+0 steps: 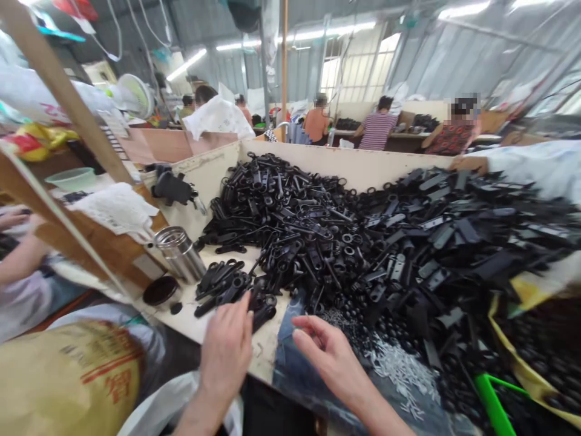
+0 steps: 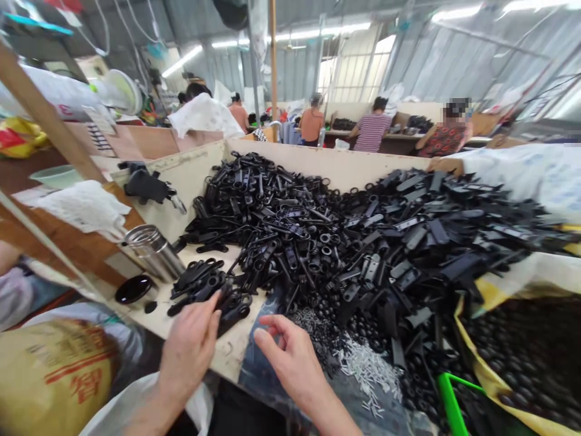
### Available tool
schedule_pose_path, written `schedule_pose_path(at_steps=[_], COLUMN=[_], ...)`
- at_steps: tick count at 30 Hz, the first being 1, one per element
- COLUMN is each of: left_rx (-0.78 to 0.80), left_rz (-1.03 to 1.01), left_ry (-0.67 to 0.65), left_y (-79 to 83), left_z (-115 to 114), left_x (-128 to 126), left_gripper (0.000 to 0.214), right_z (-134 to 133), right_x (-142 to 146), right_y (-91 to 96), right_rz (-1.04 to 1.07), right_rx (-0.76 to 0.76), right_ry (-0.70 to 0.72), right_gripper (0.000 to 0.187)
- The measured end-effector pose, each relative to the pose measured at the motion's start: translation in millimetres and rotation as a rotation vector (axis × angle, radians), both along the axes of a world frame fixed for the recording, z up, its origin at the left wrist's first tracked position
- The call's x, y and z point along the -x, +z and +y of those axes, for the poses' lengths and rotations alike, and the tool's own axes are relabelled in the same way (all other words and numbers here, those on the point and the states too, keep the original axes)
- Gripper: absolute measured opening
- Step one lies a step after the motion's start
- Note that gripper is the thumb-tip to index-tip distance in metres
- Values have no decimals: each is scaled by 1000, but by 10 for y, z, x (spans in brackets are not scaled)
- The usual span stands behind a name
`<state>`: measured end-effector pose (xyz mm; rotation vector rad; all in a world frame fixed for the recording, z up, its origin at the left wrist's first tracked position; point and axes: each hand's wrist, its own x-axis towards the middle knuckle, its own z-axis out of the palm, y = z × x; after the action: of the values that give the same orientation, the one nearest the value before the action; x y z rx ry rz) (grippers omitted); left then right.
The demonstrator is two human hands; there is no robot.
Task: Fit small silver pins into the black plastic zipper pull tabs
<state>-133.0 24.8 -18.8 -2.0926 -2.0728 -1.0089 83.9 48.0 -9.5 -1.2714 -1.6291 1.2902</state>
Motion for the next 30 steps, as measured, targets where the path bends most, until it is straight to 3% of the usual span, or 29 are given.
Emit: schedule_pose_path(at_steps=[3,7,10,13,16,18,20,23,24,26,28,30], left_rx=[-74,-114,-145,-189,-257,-252,-59,242,283,407,693,1042], left_rz=[307,409,377,308,129,-94,-414,-741,-756,-707,-688,-804], left_ry=[82,133,181,207,142,43,-101,-101,-126,-304,-558,-711], left_y=[-61,-219,-287,-256,-163,-108,-63,11,40,103,164,214], left_z=[177,231,257,282,270,252,248,299,330,392,431,438], left_x=[116,70,57,77,5,-142,-354,-688,-779,-918,-1009,-1073], left_gripper=[36,34,32,31,31,31,28,33,35,35,36,41], right_z=[213,574,814,927,872,745,568,292,218,122,110,184], right_x=[-99,-170,-123,-127,-326,-546,-775,-1042,-1098,-1158,-1171,-1182], right_y=[78,171,220,273,359,424,479,545,567,610,645,648], right_rz=[-206,-613,-793,-864,-903,-922,-939,-940,-937,-929,-908,-817], right_rx=[-206,-446,-458,-428,-401,-377,-348,-366,-396,-476,-539,-560], right_ry=[-37,-146,-149,-152,-185,-199,-195,-17,85,292,442,515], right_gripper=[26,21,15,5,10,11,12,14,12,8,10,12])
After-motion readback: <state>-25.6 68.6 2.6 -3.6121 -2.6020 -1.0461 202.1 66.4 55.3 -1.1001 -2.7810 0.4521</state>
